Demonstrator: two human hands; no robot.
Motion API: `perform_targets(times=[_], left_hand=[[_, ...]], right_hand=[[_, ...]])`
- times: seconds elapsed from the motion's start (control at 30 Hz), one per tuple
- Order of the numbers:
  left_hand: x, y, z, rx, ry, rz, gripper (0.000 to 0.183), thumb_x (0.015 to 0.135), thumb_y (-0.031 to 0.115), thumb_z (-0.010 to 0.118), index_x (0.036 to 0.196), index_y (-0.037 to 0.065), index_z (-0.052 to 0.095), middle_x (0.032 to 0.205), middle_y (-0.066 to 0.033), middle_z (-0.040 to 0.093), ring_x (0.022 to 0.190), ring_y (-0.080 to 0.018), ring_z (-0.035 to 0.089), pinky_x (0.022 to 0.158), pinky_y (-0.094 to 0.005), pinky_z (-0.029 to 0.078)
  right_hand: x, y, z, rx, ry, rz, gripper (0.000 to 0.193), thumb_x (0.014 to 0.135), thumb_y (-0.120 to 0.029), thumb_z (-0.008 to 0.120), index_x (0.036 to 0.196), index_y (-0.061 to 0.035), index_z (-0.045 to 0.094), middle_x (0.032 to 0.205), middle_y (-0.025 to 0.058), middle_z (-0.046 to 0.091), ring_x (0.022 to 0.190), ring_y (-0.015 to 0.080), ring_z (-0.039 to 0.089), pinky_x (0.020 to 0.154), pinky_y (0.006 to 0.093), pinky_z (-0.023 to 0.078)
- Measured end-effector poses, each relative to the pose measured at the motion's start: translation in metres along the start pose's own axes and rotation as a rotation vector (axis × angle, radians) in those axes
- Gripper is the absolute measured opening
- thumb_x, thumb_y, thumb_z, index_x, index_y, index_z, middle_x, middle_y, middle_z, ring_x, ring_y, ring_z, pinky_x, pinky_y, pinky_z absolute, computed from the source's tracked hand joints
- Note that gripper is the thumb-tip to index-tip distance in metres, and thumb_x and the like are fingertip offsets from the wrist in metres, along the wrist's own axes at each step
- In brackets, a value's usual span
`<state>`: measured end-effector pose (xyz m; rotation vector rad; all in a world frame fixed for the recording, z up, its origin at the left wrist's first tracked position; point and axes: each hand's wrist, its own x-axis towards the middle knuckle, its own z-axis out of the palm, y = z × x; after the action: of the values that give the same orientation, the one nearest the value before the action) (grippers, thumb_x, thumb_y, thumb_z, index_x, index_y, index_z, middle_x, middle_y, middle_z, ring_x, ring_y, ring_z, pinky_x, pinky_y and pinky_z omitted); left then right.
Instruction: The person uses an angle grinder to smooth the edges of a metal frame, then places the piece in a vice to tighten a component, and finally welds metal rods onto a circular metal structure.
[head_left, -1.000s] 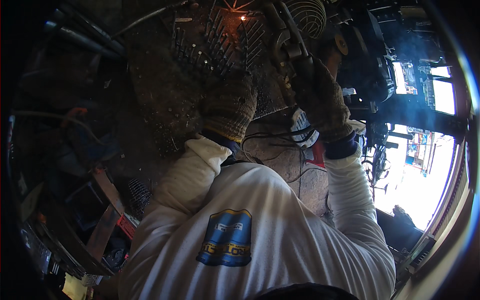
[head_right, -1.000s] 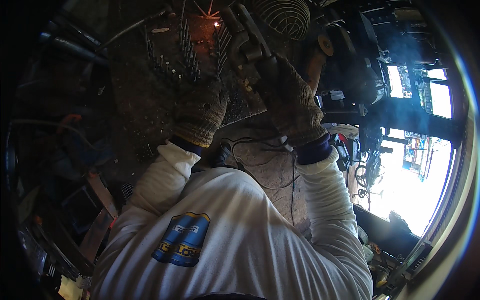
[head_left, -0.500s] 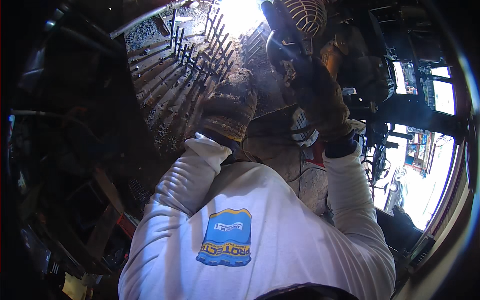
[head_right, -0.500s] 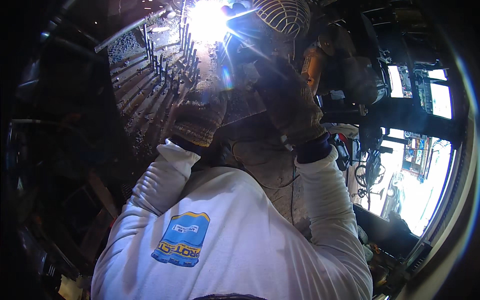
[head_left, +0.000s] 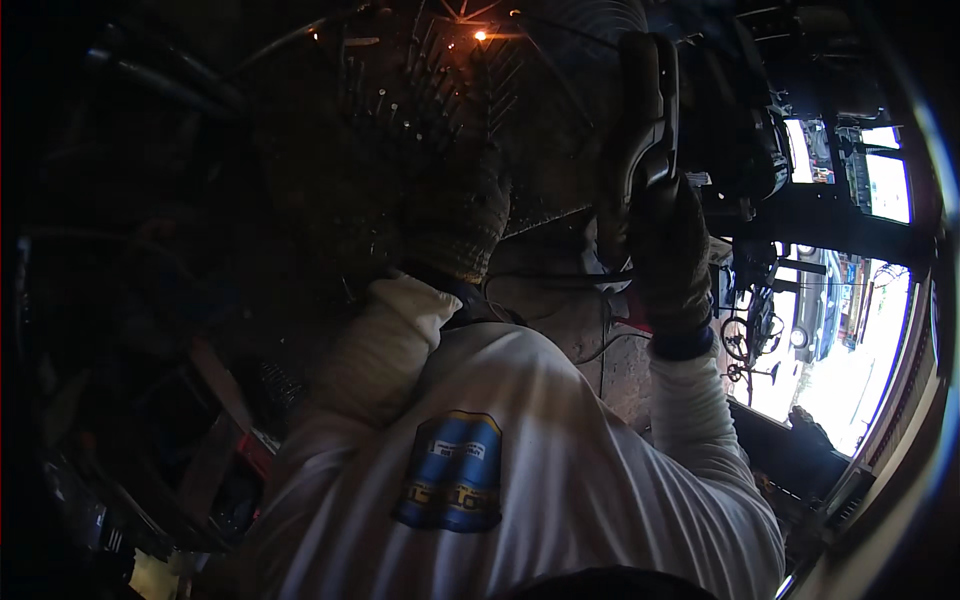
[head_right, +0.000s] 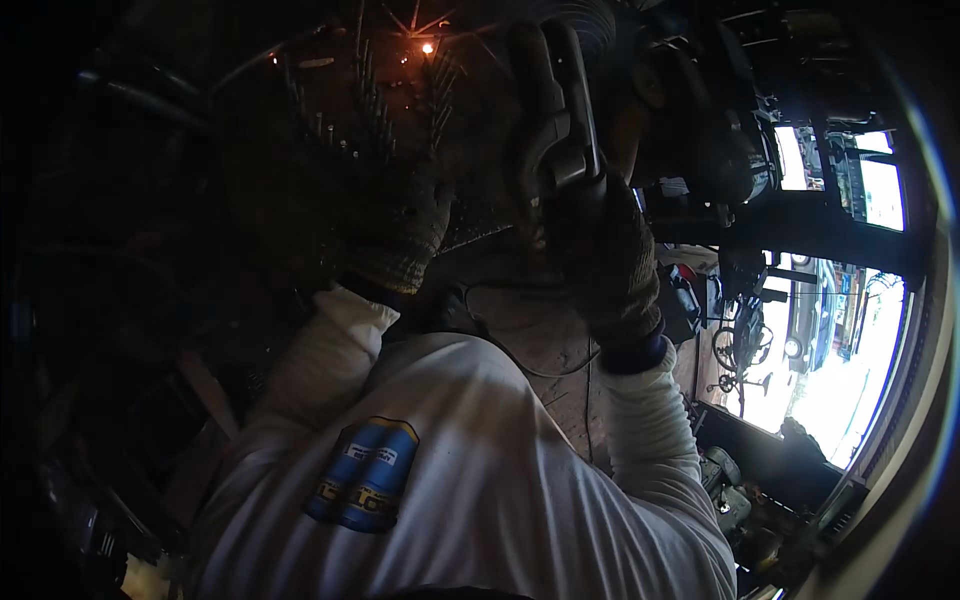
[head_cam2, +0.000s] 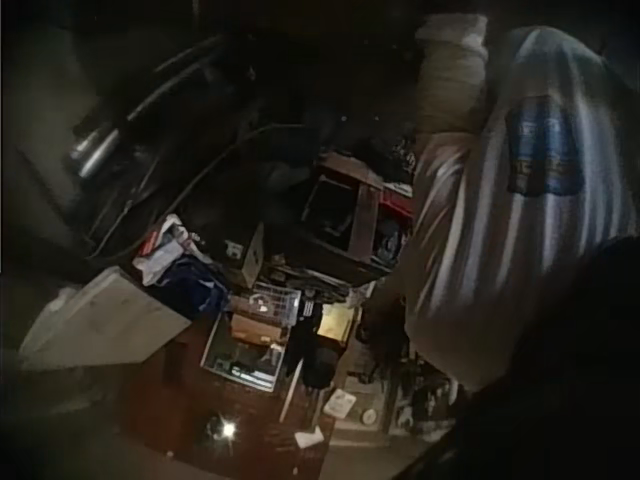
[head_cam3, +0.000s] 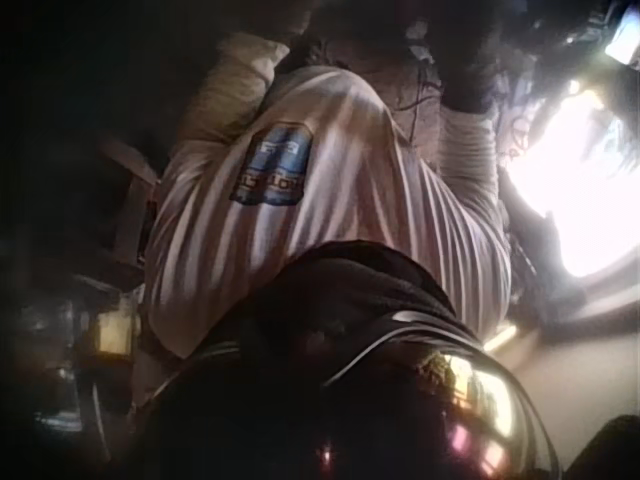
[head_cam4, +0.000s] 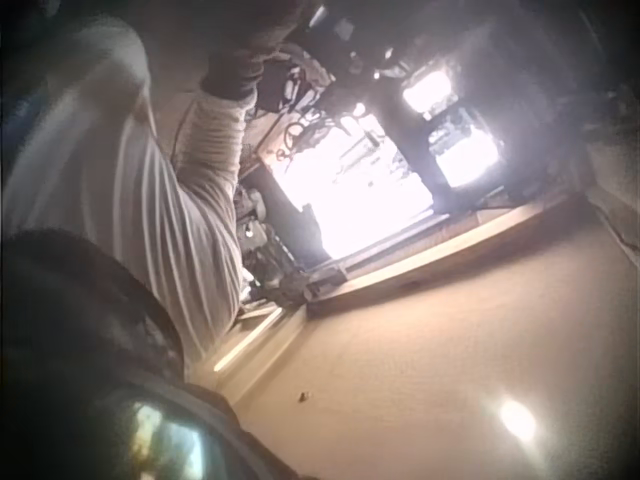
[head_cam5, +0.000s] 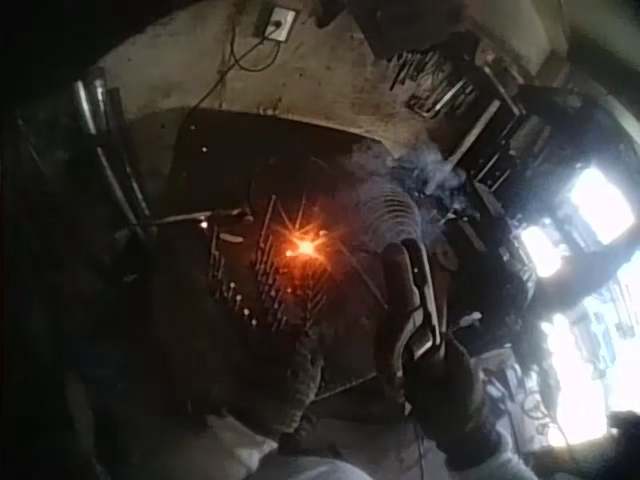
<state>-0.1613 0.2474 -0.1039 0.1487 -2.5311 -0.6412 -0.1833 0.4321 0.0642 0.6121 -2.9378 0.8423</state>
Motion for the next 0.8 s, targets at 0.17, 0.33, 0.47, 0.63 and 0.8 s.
perform_targets(times=[0.17, 0.33, 0.47, 0.63, 0.8], left_hand=[[-0.007, -0.007, 0.018, 0.365, 0.046, 0.179, 0.031, 0.095, 0.036, 0.052, 0.103, 0.007, 0.062, 0.083, -0.0092, 0.06, 0.062, -0.0246, 0.062, 0.052, -0.0452, 0.051], [-0.011, -0.013, 0.033, 0.819, -0.043, 0.389, 0.037, 0.095, 0.042, 0.05, 0.102, 0.008, 0.062, 0.076, -0.0115, 0.058, 0.056, -0.0265, 0.061, 0.045, -0.049, 0.049], [-0.001, 0.002, 0.013, 0.239, -0.09, 0.005, 0.018, 0.092, 0.028, 0.056, 0.094, 0.013, 0.065, 0.094, -0.0088, 0.063, 0.082, -0.0286, 0.063, 0.072, -0.0427, 0.052], [0.008, 0.003, 0.006, 0.112, -0.231, -0.06, 0.019, 0.091, 0.03, 0.057, 0.094, 0.014, 0.066, 0.092, -0.0094, 0.066, 0.081, -0.0298, 0.065, 0.072, -0.0433, 0.052], [0.012, 0.005, 0.002, 0.053, -0.217, -0.18, 0.017, 0.09, 0.031, 0.06, 0.093, 0.015, 0.067, 0.09, -0.0089, 0.07, 0.081, -0.0299, 0.067, 0.074, -0.043, 0.053]], right_hand=[[-0.02, 0.007, 0.0, 0.184, 0.047, -0.058, 0.045, 0.091, -0.018, 0.067, 0.129, -0.0006, 0.051, 0.111, 0.0131, 0.063, 0.098, 0.0225, 0.065, 0.08, 0.033, 0.054], [-0.025, 0.01, -0.004, 0.315, -0.015, 0.059, 0.05, 0.092, -0.018, 0.064, 0.135, 0.0006, 0.045, 0.117, 0.0142, 0.061, 0.101, 0.0222, 0.064, 0.084, 0.033, 0.053], [-0.033, 0.021, -0.004, 0.409, -0.001, 0.079, 0.054, 0.093, -0.019, 0.063, 0.138, 0.0003, 0.041, 0.119, 0.0141, 0.061, 0.101, 0.0209, 0.063, 0.083, 0.032, 0.053], [-0.044, 0.021, -0.006, 0.393, 0.068, 0.109, 0.055, 0.093, -0.023, 0.065, 0.138, -0.001, 0.042, 0.116, 0.0108, 0.062, 0.097, 0.0158, 0.062, 0.081, 0.0309, 0.053], [-0.048, 0.017, -0.01, 0.427, 0.06, 0.109, 0.055, 0.092, -0.029, 0.067, 0.135, -0.0014, 0.047, 0.112, 0.0098, 0.065, 0.094, 0.0152, 0.063, 0.082, 0.0312, 0.052]])
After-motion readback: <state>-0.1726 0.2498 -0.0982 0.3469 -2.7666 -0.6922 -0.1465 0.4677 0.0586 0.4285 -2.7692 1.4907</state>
